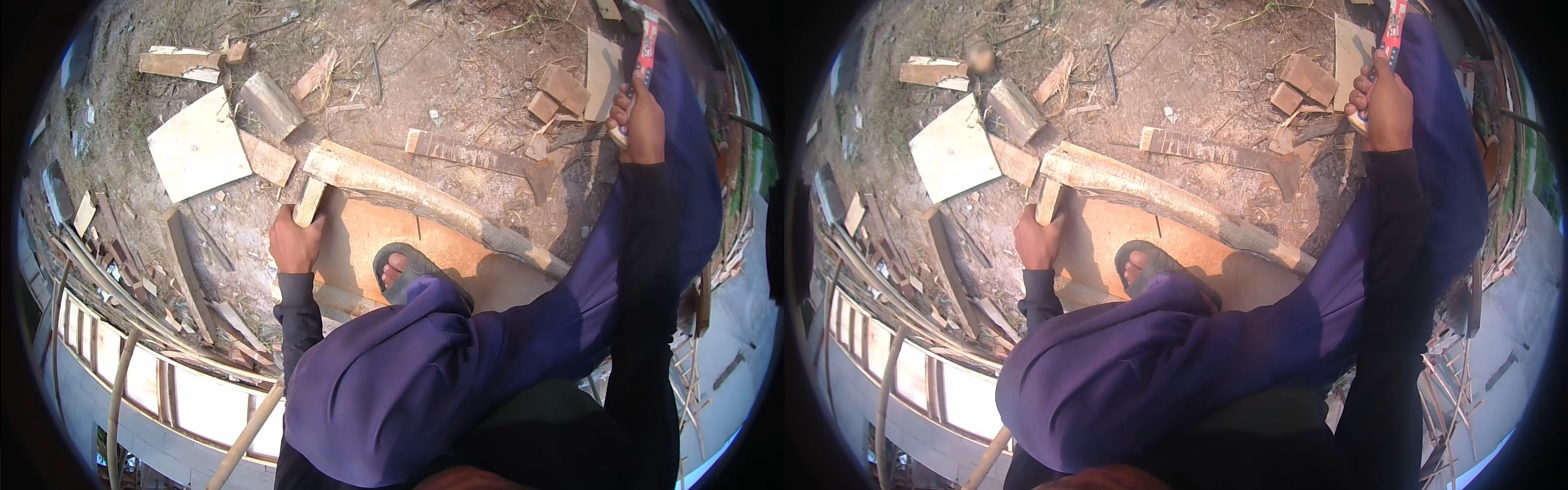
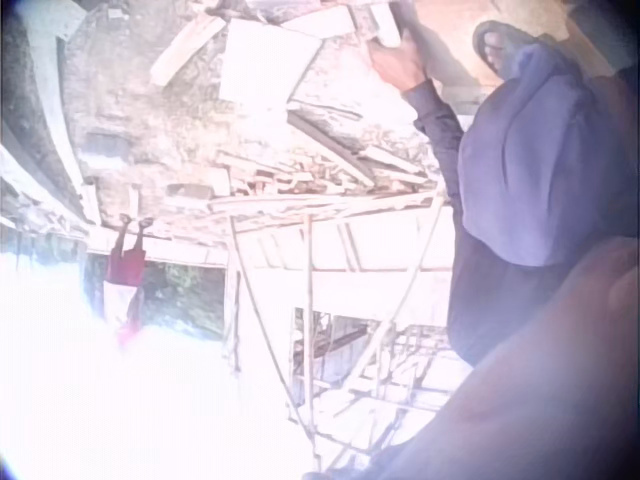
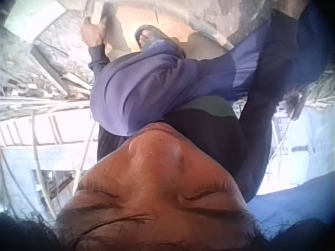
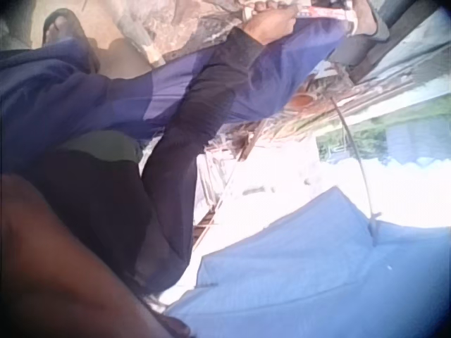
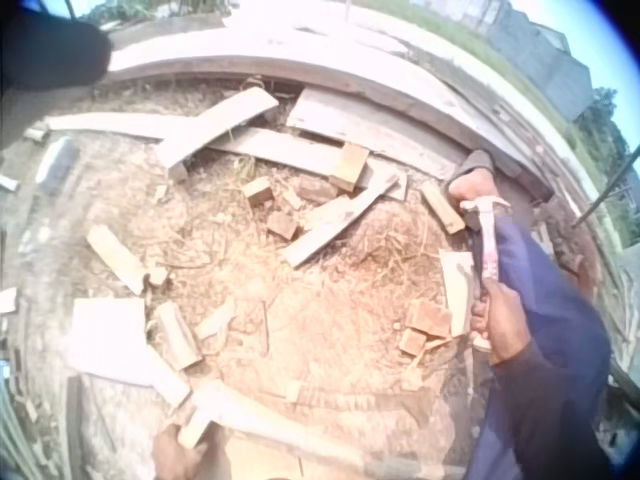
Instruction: The person uses a hand saw to cut a wooden plank, then uses a hammer to drive nails into the wood to assemble a frame. The person handles wooden planks, nails, a saw, and a hammer during the process.
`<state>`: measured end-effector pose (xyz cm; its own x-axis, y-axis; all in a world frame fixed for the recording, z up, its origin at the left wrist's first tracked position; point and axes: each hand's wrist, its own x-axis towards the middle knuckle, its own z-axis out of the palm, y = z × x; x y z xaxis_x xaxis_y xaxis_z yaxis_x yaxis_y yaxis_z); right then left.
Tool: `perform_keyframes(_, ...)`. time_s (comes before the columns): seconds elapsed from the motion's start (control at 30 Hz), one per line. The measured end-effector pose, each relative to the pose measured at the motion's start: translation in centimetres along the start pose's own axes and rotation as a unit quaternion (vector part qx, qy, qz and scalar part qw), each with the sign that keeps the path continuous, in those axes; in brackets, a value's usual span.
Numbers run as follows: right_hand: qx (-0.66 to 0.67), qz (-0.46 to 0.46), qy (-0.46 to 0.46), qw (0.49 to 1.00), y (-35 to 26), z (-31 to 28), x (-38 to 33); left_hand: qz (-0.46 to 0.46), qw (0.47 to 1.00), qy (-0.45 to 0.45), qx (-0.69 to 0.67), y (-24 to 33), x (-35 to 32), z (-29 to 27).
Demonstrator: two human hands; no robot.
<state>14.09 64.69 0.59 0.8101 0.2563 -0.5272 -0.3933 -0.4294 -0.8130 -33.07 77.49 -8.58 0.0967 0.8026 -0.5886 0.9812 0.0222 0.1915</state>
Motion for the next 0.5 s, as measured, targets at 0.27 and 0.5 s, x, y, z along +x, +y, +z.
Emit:
perform_keyframes(0.27, -0.097, 0.221, -0.335, 0.911, 7.1, 8.5, -12.3, -0.005, 1.000, -0.006, -0.012, 0.0, 0.1, 0.0)
perform_keyframes(0.5, -0.103, 0.224, -0.328, 0.912, 6.9, 9.6, -10.9, -0.003, 1.000, -0.007, -0.007, -0.5, 0.1, 0.1)
